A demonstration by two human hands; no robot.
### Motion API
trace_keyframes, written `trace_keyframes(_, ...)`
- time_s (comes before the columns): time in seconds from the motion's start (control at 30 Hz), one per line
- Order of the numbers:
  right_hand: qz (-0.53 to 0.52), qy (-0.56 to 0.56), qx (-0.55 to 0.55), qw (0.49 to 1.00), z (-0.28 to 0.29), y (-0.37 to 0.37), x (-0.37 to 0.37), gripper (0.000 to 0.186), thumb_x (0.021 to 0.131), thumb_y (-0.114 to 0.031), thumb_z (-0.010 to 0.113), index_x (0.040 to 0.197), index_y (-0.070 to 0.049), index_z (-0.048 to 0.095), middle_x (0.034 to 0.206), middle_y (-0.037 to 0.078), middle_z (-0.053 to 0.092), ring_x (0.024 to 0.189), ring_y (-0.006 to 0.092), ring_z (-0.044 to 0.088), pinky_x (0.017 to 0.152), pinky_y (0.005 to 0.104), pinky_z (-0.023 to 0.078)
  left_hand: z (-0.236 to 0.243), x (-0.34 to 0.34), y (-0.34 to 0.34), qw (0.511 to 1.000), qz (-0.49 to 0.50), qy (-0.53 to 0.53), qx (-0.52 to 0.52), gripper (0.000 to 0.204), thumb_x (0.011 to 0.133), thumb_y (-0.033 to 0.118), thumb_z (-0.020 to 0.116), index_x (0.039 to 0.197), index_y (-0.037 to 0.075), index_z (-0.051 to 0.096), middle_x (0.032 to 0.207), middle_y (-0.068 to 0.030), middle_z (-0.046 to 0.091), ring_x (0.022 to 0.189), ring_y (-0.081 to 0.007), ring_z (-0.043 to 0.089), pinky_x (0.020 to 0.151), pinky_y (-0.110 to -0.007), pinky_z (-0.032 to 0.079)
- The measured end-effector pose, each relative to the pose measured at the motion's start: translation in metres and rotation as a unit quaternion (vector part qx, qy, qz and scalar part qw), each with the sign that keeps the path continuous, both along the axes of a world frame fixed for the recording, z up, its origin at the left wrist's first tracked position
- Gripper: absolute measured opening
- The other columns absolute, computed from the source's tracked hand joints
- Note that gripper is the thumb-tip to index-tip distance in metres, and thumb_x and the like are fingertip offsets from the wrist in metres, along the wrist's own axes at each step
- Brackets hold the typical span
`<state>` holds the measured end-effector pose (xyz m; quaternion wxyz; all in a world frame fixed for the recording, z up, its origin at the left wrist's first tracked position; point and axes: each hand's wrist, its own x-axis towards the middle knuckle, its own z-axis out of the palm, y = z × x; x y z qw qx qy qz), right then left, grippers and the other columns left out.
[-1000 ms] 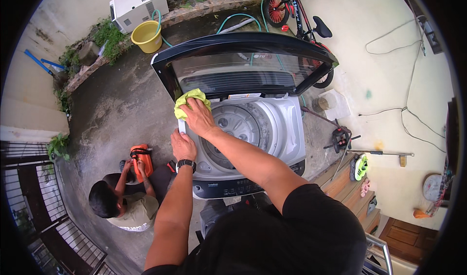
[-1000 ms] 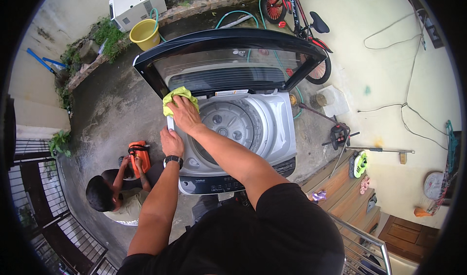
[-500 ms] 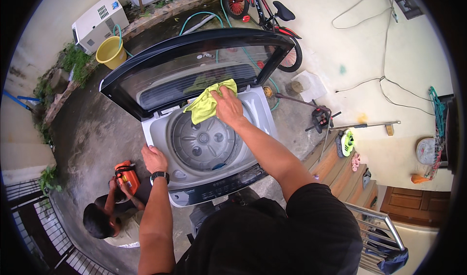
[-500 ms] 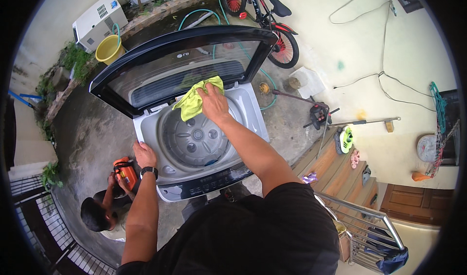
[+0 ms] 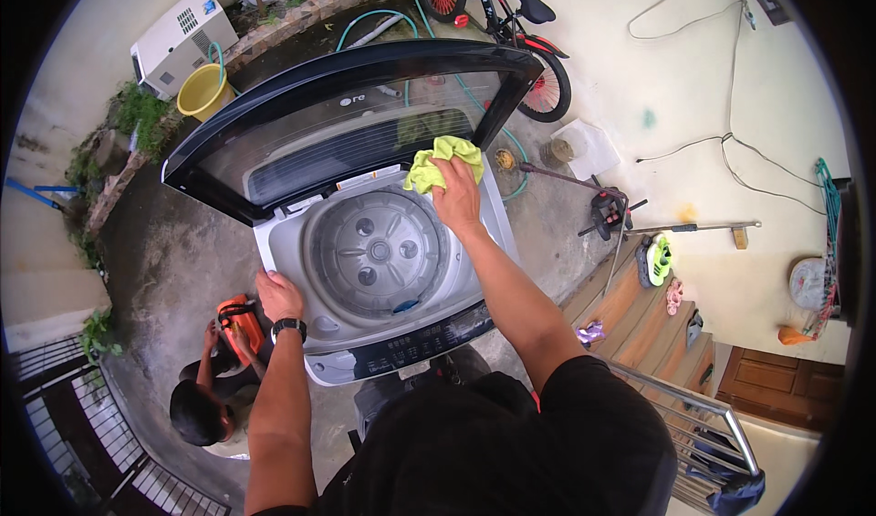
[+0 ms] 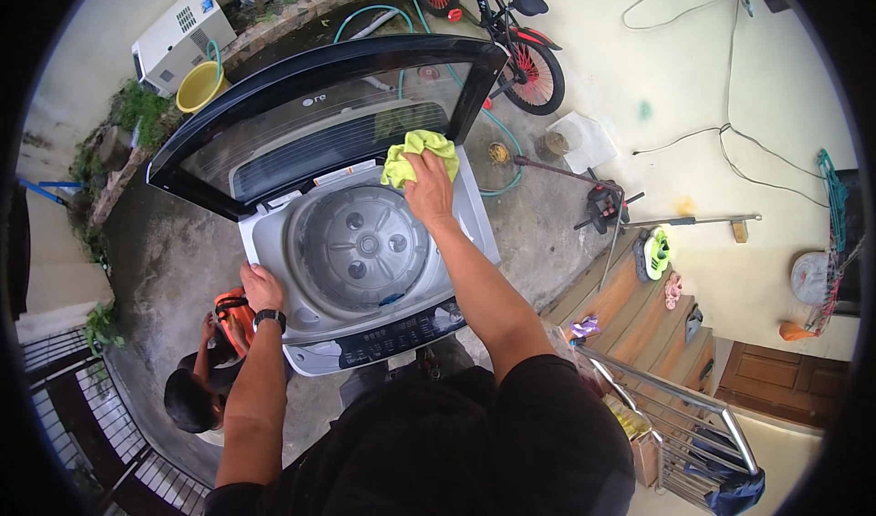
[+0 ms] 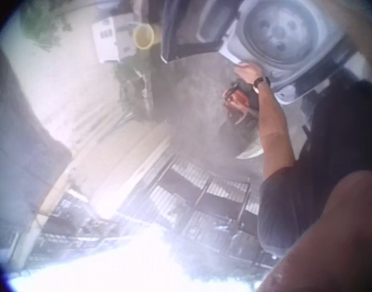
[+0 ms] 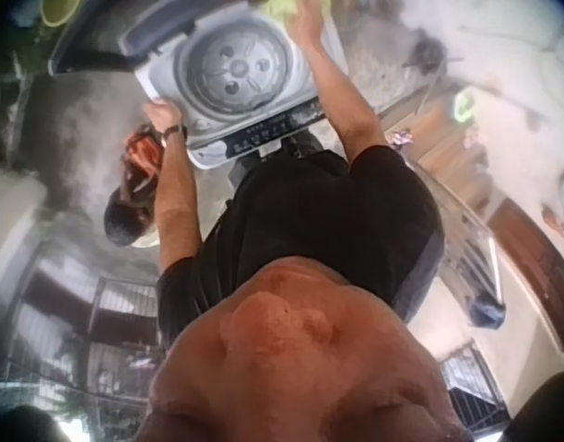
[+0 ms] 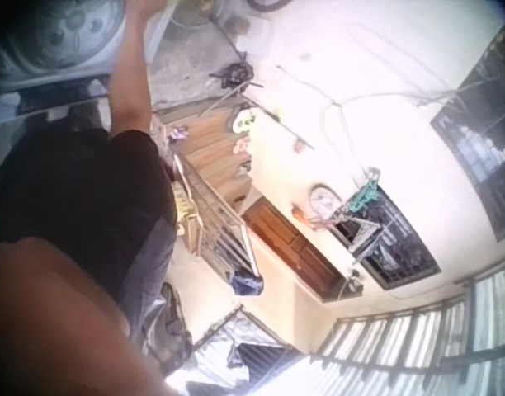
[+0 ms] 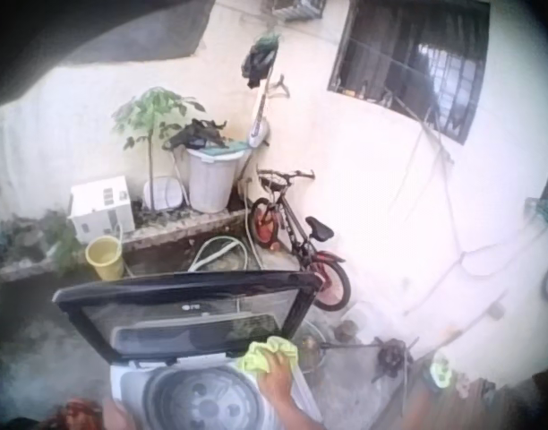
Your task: The person cleans the exterior and interior edges of a washing machine by hand with a cloth, wiping the lid, the control panel, and the rear casing while another person assists.
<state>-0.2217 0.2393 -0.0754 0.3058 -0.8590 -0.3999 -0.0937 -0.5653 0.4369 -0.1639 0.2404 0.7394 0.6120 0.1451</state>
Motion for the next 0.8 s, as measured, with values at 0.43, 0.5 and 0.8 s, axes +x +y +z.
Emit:
trace_keyframes(0.43,0.016,-0.002,-0.065,0.998,0.008,-0.039,0.048,0.047,0.075,-0.006,0.074,0.121,-0.009,0.066,0.115,0.011,0.057,0.114,0.0346,0.059,0.092,0.0472,0.054,-0.004,0.007,-0.005,0.999,-0.005,0.033,0.037,0.037,0.108,0.028,0.038,0.123,0.0,0.057,0.122,-0.0258,0.061,0.113,-0.0477,0.06,0.094,-0.057,0.048)
trace_keyframes(0.5,0.07,-0.029,-0.058,0.995,-0.001,-0.024,0.045,0.047,0.075,-0.005,0.074,0.121,-0.012,0.066,0.116,0.009,0.056,0.114,0.0339,0.06,0.091,0.0467,0.056,-0.004,0.014,-0.005,0.998,-0.012,0.042,0.042,0.035,0.108,0.027,0.038,0.119,0.0,0.057,0.119,-0.0257,0.061,0.11,-0.0479,0.06,0.093,-0.057,0.048)
trace_keyframes(0.8,0.064,-0.017,-0.173,0.983,0.005,-0.05,0.073,0.048,0.076,-0.003,0.071,0.124,-0.007,0.066,0.115,0.011,0.057,0.108,0.0355,0.062,0.09,0.0475,0.055,-0.003,0.008,-0.002,0.996,0.021,0.059,0.067,0.034,0.106,0.026,0.04,0.121,0.002,0.059,0.12,-0.0239,0.061,0.11,-0.0462,0.062,0.091,-0.056,0.052)
